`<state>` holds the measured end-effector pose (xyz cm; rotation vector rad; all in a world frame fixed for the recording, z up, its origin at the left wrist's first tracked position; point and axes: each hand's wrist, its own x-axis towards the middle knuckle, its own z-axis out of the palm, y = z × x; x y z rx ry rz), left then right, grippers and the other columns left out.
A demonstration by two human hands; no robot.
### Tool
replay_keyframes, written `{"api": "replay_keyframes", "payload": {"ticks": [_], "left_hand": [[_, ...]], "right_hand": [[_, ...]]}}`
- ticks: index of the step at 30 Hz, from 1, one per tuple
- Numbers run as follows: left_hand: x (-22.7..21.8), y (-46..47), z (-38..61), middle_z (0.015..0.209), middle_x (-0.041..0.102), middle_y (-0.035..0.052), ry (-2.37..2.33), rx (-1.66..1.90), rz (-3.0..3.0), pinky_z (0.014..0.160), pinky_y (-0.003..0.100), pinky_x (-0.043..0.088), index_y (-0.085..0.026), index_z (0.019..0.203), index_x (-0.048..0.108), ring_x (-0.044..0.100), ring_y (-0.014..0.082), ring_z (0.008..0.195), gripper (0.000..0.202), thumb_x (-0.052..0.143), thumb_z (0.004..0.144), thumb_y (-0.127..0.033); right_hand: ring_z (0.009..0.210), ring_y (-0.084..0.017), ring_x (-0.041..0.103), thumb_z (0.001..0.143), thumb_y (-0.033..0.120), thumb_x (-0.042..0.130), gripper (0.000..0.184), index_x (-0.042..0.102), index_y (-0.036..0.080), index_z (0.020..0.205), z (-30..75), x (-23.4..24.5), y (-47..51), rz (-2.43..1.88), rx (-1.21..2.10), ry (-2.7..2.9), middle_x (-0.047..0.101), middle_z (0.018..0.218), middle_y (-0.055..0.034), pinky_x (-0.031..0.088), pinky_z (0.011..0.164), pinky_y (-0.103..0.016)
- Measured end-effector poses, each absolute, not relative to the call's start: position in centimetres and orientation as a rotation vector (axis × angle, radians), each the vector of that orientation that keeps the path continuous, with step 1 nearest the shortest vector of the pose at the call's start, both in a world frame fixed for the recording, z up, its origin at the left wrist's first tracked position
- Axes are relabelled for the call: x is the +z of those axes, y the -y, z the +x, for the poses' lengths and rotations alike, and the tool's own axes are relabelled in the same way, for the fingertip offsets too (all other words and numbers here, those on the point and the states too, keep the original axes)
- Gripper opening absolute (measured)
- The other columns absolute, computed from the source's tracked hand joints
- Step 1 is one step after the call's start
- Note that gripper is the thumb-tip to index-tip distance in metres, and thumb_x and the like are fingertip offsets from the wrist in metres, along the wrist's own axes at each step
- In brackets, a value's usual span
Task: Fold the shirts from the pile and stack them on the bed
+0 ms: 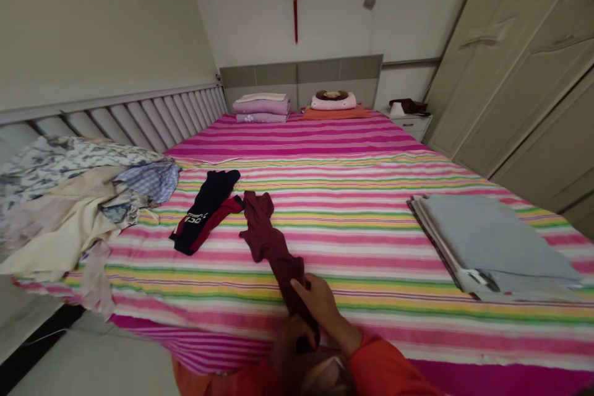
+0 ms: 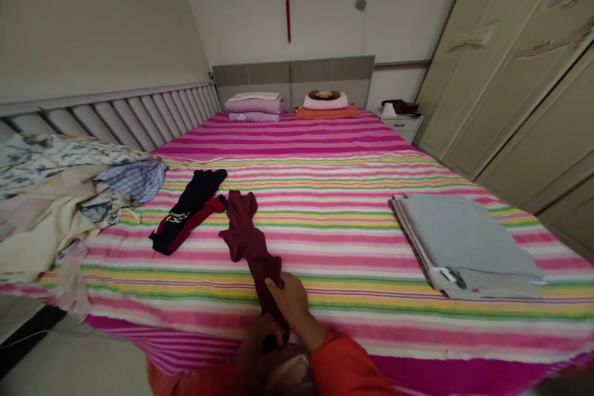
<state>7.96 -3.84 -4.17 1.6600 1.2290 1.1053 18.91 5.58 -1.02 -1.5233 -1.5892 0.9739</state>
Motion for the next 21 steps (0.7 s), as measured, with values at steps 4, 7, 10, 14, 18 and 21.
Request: {"api": "replay_keyframes", "payload": {"ticks": [4,7,10,14,18,21], "left_hand": [[-3.2,3.6,6.5,0.072,0.068,0.0033,-1.228,0.915,1.467,0.064,0.029,0.049,-0.022,0.074,0.068,0.062,0.0168,0.069,0.029,0.079,0.065,-0.047],[-2.0,1.5,3.4,0.082,0.071,0.0052,-1.333,1.0,1.355,0.069,0.032,0.053,-0.021,0.09,0.069,0.065,0.0184,0.073,0.041,0.073,0.067,-0.054],[-0.7,-2.1,0.1,0.096,0.07,0.0082,-1.588,1.241,1.349,0.077,0.037,0.055,-0.02,0.102,0.065,0.067,0.0217,0.084,0.046,0.063,0.074,-0.056],[0.4,-6.8,-2.0,0.128,0.06,0.0136,-1.853,1.426,1.664,0.099,0.046,0.047,-0.02,0.117,0.06,0.055,0.0283,0.121,0.049,0.063,0.075,-0.044],[0.4,-9.0,-2.1,0.141,0.052,0.0157,-1.889,1.285,1.895,0.109,0.049,0.039,-0.017,0.132,0.052,0.045,0.0304,0.133,0.067,0.067,0.068,-0.03],[0.2,-9.3,-2.3,0.13,0.061,0.0126,-1.892,1.138,1.826,0.102,0.046,0.045,-0.018,0.136,0.049,0.055,0.0295,0.121,0.079,0.072,0.062,-0.028]], "right_hand": [[0.057,-0.014,0.044,0.072,0.071,0.056,0.053,0.052,0.021,0.055,19.7,-1.2,-5.2,-1.27,1.256,1.318,0.048,0.054,0.0027,0.035,0.055,-0.027],[0.062,-0.016,0.051,0.069,0.07,0.064,0.051,0.065,0.019,0.067,22.2,-0.4,-4.4,-1.169,1.344,1.231,0.059,0.061,0.0004,0.042,0.06,-0.028],[0.073,-0.021,0.06,0.071,0.067,0.066,0.048,0.074,0.02,0.081,24.2,0.3,-2.8,-1.125,1.361,1.303,0.069,0.075,-0.0035,0.048,0.07,-0.032],[0.082,-0.024,0.065,0.075,0.065,0.064,0.048,0.076,0.023,0.094,25.5,0.7,-0.7,-1.108,1.376,1.352,0.074,0.088,-0.006,0.052,0.078,-0.036],[0.081,-0.023,0.064,0.077,0.064,0.063,0.049,0.075,0.022,0.099,26.9,1.5,0.1,-1.152,1.403,1.31,0.073,0.088,-0.0059,0.052,0.073,-0.034],[0.088,-0.024,0.064,0.076,0.062,0.065,0.047,0.075,0.022,0.099,28.1,2.6,0.0,-1.179,1.382,1.312,0.073,0.095,-0.0065,0.051,0.079,-0.034]]}}
